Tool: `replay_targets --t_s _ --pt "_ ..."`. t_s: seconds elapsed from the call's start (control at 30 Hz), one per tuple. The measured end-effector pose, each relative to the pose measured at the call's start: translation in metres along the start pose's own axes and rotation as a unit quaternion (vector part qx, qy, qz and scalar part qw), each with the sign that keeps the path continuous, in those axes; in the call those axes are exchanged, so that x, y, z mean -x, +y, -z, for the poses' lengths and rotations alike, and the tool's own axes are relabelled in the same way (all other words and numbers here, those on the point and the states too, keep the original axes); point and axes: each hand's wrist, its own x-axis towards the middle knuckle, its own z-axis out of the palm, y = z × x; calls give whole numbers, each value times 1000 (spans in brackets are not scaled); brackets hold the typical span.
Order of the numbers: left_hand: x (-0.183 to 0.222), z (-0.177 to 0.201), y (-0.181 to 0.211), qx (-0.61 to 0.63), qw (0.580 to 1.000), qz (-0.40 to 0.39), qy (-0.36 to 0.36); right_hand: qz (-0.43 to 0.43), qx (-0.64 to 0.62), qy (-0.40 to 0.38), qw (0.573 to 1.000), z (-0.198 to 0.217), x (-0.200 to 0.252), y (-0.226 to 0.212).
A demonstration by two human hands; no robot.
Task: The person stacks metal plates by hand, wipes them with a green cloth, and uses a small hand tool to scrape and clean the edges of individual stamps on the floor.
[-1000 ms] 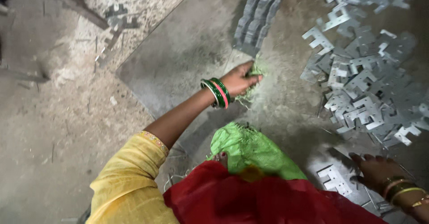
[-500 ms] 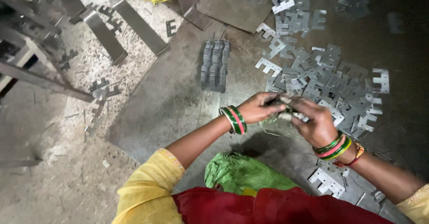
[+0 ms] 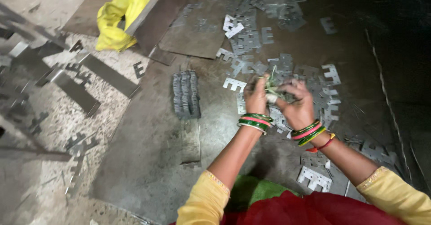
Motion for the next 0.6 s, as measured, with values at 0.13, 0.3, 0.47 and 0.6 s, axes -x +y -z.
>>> replay_targets --t_s 0.13,0.3,0.47,0.6 --pt "9 15 -11 54 999 5 5 -143 -226 -16 963 4 12 -1" --pt "23 23 -43 -75 988 -81 -105 -261 -45 -109 958 20 27 21" --pt "35 37 -52 -381 896 -170 -153 -285 -125 -83 947 45 23 30" --pt "32 50 -63 -460 804 -331 -179 -194 -43 -91 976 54 32 29"
